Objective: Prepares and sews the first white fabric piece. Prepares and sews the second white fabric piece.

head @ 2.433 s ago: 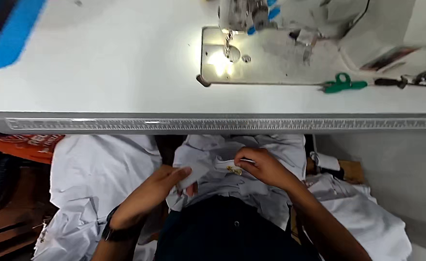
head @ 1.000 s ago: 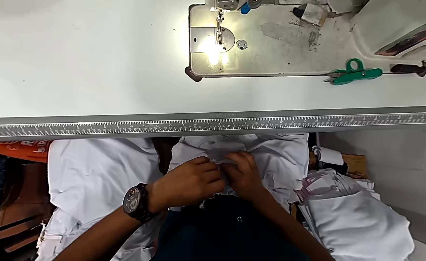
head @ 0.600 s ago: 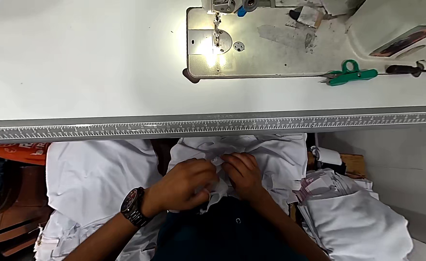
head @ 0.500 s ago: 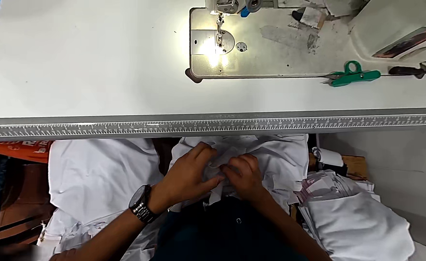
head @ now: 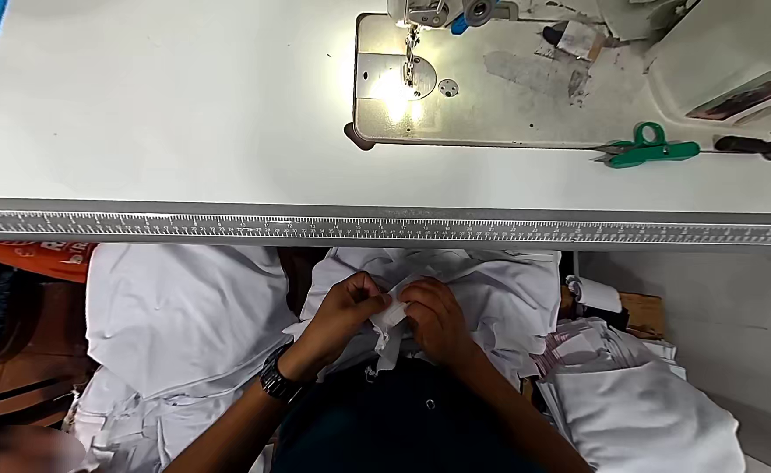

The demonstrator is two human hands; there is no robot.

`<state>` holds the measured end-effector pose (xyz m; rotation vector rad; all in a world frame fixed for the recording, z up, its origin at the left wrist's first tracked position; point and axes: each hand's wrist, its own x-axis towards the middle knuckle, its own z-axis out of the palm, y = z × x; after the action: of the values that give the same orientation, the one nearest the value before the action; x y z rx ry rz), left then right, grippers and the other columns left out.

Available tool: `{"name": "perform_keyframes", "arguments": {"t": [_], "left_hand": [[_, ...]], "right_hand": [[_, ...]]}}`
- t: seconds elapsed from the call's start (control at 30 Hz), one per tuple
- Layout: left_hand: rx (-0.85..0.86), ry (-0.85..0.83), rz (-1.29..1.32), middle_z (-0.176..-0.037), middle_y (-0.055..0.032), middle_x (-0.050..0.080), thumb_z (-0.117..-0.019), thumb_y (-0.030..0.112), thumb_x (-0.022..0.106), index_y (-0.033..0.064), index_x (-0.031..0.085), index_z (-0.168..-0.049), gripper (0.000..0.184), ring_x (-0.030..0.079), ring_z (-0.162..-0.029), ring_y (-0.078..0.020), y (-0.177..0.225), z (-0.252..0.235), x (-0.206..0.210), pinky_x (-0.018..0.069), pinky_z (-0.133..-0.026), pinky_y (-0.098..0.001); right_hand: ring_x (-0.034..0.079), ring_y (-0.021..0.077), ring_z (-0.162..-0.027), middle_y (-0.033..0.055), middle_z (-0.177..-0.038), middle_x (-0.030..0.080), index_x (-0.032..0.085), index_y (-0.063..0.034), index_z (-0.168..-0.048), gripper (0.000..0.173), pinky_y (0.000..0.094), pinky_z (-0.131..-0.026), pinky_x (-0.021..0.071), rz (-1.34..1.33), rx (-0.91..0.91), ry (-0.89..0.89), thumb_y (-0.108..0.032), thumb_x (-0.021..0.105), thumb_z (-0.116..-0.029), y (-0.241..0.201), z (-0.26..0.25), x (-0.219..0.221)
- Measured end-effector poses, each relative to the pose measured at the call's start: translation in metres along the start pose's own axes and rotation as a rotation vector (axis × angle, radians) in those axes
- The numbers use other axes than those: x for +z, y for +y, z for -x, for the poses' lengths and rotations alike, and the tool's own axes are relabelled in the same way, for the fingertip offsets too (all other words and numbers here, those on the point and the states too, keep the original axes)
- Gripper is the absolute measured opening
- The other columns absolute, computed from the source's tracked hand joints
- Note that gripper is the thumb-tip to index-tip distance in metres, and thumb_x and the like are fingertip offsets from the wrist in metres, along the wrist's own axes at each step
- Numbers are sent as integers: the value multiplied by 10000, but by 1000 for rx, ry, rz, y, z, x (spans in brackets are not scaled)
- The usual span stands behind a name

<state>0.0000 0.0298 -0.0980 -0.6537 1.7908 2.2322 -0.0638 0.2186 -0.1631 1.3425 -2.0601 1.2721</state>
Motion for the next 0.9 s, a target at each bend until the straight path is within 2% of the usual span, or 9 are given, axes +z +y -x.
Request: {"name": "perform_keyframes", "arguments": {"t": [0.07,0.13,0.23,0.37,0.47,0.57,0.67,0.8,0.9], "left_hand": [[249,-24,-265,-964,-31,700,-922,40,647,70,619,-1037,121,676,-803,-112,-2,3,-9,585,-695,-273],[619,-69,-625,-1161,-25,663,-895,60,601,71,664,-1154,266,652,-1019,-105,-1,5,-24,583,-843,-291],[953,-212,-1036,-1311,-105,604,-949,108,592,191,693,-1249,327,579,-1231,-249,10,10,-36,519,-1012,-430],[1201,-361,-1361,-1242,-73,661,-1024,112,551,147,699,-1010,152,609,-1193,-257,26,9,-34,496,-1014,-444],[973,-425,-973,-1114,-70,710,-982,159,586,51,694,-891,178,660,-1100,-171,29,-7,-30,550,-956,-343],[250,-244,-319,-810,-21,659,-969,78,634,27,594,-945,69,630,-672,-60,24,-20,-23,543,-607,-214],[-235,-199,23,-792,-25,659,-1018,117,600,84,634,-1066,68,558,-559,-49,17,-28,-20,471,-493,-186],[-296,-203,109,-746,-28,657,-1029,135,592,73,680,-993,114,529,-531,-23,7,-24,-14,409,-460,-157],[-215,-292,85,-782,-34,700,-1005,73,590,57,713,-943,139,633,-647,-51,9,-22,-15,517,-566,-197]], "right_hand": [[648,253,-1046,112,-1066,645,576,-71,-1037,42,373,-962,551,-54,0,6,-56,554,-1005,4,1,3],[640,253,-1006,118,-1055,639,626,-61,-1114,131,360,-914,550,-27,-13,-13,-57,562,-999,7,0,1],[646,233,-976,94,-1030,652,667,-97,-1089,117,348,-874,557,27,-50,-79,-105,595,-997,14,-7,-7],[659,223,-966,59,-1010,700,701,-130,-1056,97,372,-866,537,63,-99,-153,-132,630,-989,20,-17,-12],[669,211,-956,74,-993,704,729,-95,-1013,115,347,-852,560,-46,5,-143,-149,628,-1001,17,-17,-9],[659,159,-972,89,-1010,687,738,-25,-978,138,286,-871,570,-282,301,-169,-136,657,-965,11,-12,-5],[660,95,-890,47,-960,679,764,-55,-960,94,249,-796,588,-358,465,-129,-140,749,-924,3,-5,1],[593,147,-972,42,-1024,619,750,-153,-1023,84,275,-859,527,-86,196,-19,-193,709,-962,-7,2,4],[554,199,-1135,21,-1228,622,722,-170,-1078,120,352,-998,451,116,-33,0,-163,700,-960,-8,-1,0]]}}
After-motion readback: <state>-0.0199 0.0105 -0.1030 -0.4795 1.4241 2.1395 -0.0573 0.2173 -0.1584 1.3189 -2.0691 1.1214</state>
